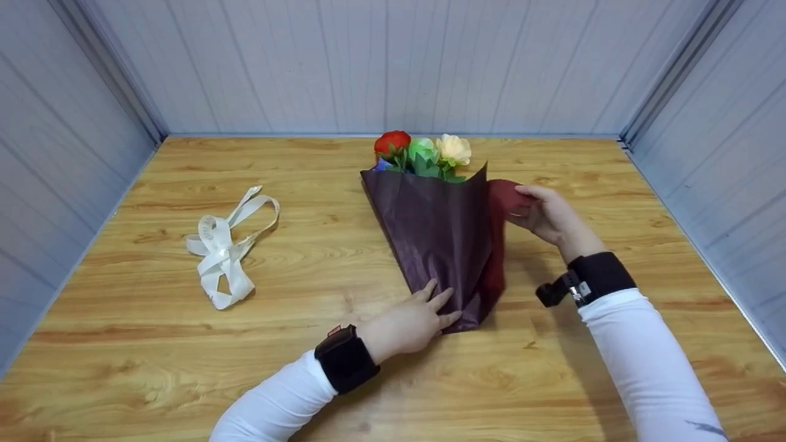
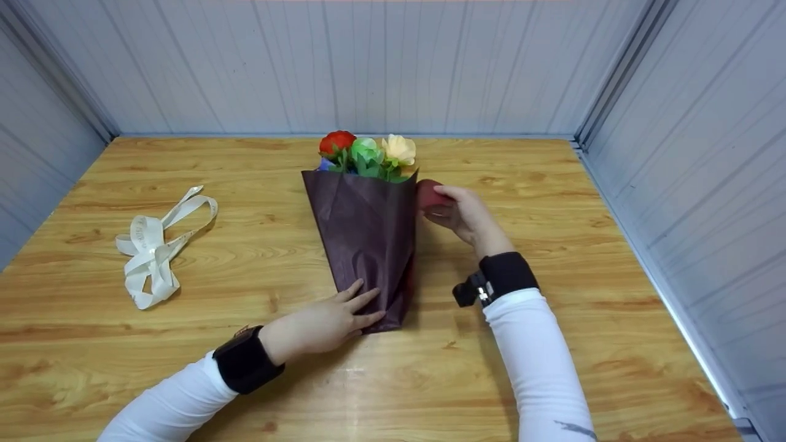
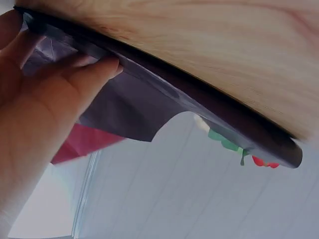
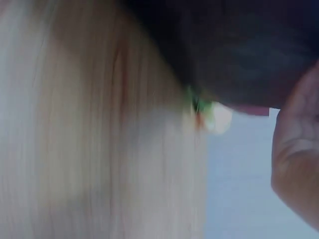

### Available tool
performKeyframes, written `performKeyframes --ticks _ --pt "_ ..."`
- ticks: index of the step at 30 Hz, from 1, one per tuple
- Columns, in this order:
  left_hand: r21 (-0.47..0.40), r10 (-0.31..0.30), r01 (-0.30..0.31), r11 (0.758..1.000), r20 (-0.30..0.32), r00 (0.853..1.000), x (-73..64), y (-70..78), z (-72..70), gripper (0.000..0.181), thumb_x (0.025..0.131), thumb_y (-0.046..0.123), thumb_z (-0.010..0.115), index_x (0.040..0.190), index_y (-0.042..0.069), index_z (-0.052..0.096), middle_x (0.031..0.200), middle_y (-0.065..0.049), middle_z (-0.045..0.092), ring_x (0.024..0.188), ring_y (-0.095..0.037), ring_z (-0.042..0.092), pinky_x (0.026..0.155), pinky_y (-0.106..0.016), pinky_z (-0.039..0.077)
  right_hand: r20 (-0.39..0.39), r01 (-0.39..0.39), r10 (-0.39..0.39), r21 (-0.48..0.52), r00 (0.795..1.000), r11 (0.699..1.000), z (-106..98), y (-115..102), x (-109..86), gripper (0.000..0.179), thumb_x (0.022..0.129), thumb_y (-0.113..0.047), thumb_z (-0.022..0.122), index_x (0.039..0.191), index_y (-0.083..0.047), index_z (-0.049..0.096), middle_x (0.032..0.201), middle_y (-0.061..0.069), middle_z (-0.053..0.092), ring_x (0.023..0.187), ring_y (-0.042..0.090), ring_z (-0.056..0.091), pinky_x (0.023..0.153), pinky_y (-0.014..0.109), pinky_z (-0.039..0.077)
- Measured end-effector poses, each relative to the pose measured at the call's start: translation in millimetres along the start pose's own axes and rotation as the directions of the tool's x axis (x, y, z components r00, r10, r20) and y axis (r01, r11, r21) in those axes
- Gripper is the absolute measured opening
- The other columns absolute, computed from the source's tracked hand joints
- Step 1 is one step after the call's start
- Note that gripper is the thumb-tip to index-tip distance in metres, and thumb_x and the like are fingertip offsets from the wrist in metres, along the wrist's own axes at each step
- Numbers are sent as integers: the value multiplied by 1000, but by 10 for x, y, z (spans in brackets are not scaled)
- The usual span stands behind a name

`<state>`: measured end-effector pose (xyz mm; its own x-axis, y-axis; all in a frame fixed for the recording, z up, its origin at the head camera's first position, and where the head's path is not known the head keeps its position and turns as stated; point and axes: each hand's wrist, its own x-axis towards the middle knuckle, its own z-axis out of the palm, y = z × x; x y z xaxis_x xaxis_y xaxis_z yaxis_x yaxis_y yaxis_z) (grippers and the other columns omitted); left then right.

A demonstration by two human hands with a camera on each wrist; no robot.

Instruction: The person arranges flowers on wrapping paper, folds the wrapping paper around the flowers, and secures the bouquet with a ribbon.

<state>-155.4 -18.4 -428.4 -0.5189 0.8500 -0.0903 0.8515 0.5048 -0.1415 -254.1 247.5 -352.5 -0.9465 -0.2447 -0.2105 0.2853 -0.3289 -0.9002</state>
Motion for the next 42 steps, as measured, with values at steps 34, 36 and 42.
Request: performKeyframes --ticks 34,36,42 --pt "59 -39 38 998 24 999 -30 212 35 39 95 24 49 133 24 54 132 7 54 119 -18 51 97 -33 42 211 112 31 -632 977 767 748 967 484 47 105 -24 31 142 3 37 133 26 51 134 32 40 116 41 20" --pt "61 -30 29 998 14 999 -38 216 18 38 95 24 49 132 23 55 129 7 56 117 -17 51 96 -32 42 214 117 37 -664 976 738 739 962 487 47 105 -25 31 139 5 41 133 24 52 134 31 40 115 41 22" --pt "50 -29 29 998 8 1000 -19 216 -2 38 95 24 49 132 23 56 130 7 56 117 -18 51 97 -34 42 219 127 39 -692 975 711 729 951 495 46 105 -26 32 135 6 46 133 23 53 132 31 43 114 43 24"
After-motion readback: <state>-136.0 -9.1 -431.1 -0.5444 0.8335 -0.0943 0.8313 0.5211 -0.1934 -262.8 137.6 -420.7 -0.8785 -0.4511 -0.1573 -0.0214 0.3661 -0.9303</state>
